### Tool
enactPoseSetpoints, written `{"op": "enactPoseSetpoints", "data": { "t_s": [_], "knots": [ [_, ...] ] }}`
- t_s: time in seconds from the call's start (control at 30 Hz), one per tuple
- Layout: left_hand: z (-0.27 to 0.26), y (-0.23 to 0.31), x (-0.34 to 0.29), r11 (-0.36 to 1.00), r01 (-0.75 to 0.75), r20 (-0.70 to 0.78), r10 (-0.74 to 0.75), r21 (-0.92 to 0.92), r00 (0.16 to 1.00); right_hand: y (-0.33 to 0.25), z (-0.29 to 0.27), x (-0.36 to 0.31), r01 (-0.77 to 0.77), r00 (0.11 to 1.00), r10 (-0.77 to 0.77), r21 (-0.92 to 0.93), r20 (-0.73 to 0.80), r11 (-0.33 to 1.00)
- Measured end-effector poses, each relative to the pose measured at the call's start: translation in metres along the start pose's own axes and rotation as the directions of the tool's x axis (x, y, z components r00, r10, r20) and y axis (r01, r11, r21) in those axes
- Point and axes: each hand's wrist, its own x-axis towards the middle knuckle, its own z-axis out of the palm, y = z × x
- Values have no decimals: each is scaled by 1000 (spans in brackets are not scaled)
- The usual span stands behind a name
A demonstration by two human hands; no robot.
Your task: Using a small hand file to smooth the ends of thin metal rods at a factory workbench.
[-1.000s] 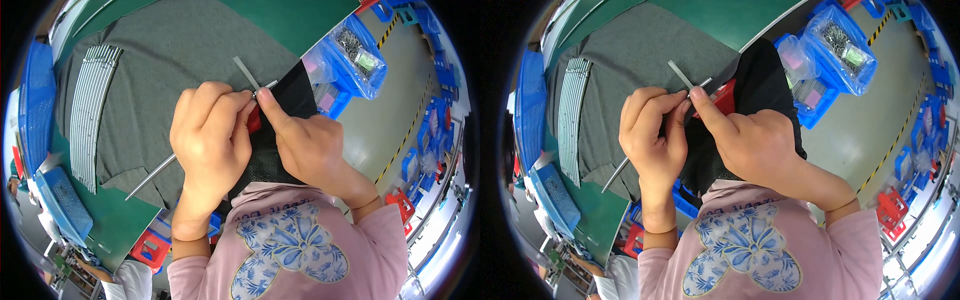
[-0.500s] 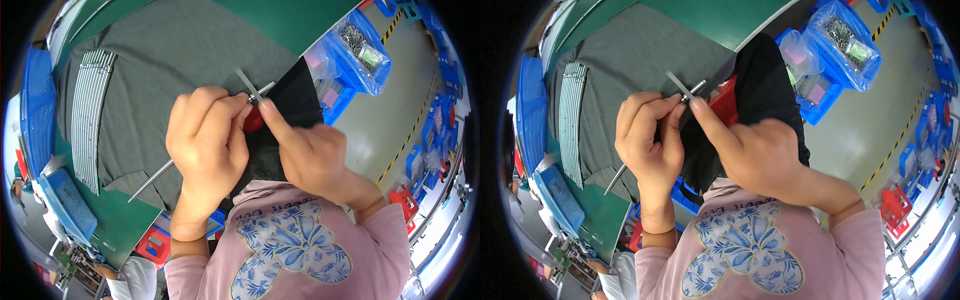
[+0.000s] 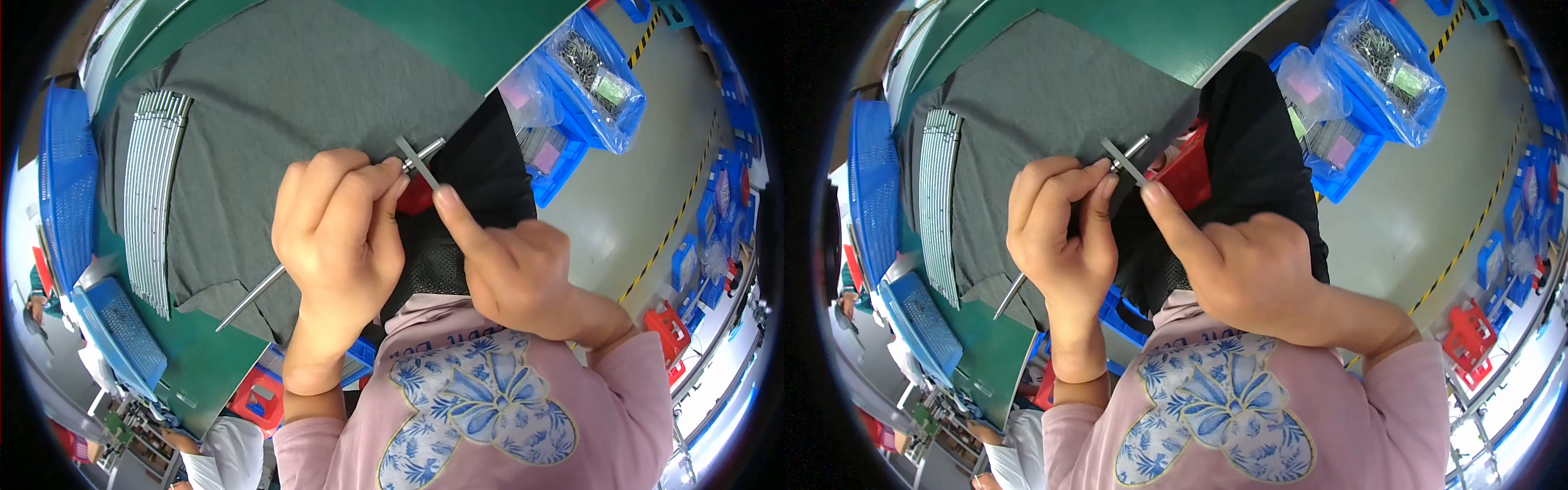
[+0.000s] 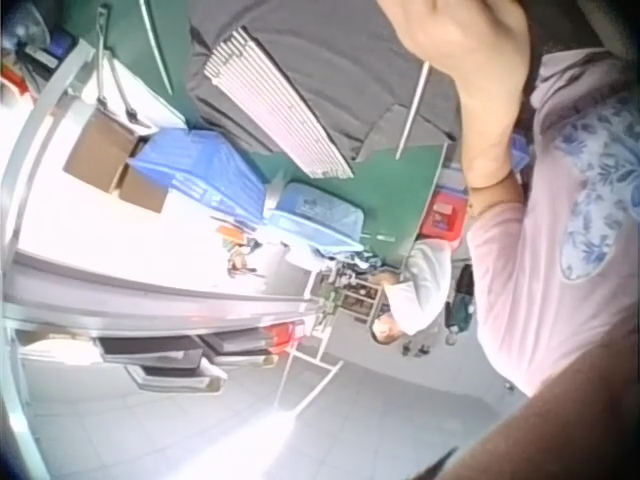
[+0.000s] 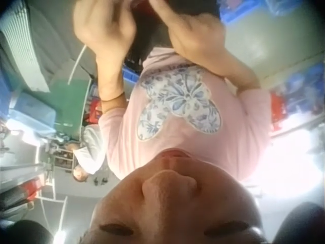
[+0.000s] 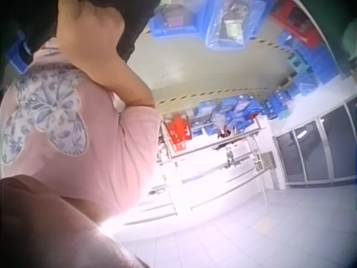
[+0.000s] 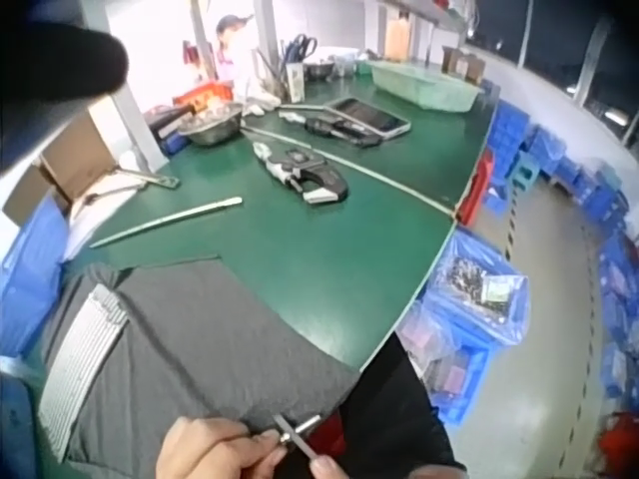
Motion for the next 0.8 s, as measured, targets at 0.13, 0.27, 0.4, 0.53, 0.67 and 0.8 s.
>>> {"op": "enactPoseSetpoints", "data": {
  "t_s": [0.13,0.27,0.4,0.53,0.67,0.8],
  "knots": [
    [2,-1,1,1000,7,-1,-7,1,1000,1,3,12,6,1000,-6,-1,-9,1000],
    [1,-1,1,1000,-5,-8,5,5,1000,-2,-7,-6,5,996,-2,-37,85,999],
    [1,0,1,999,32,7,-32,4,999,3,1,18,27,999,-27,-6,-21,1000],
    [2,-2,1,1000,24,-2,-24,-2,1000,0,-5,-6,-8,996,11,-27,83,1000],
    [0,0,0,1000,11,17,-11,1,1000,6,8,21,45,995,-44,6,-85,999],
    [3,-3,0,1000,4,-15,-5,-27,1000,-3,-7,-4,5,996,3,-81,89,997]
  ]
}}
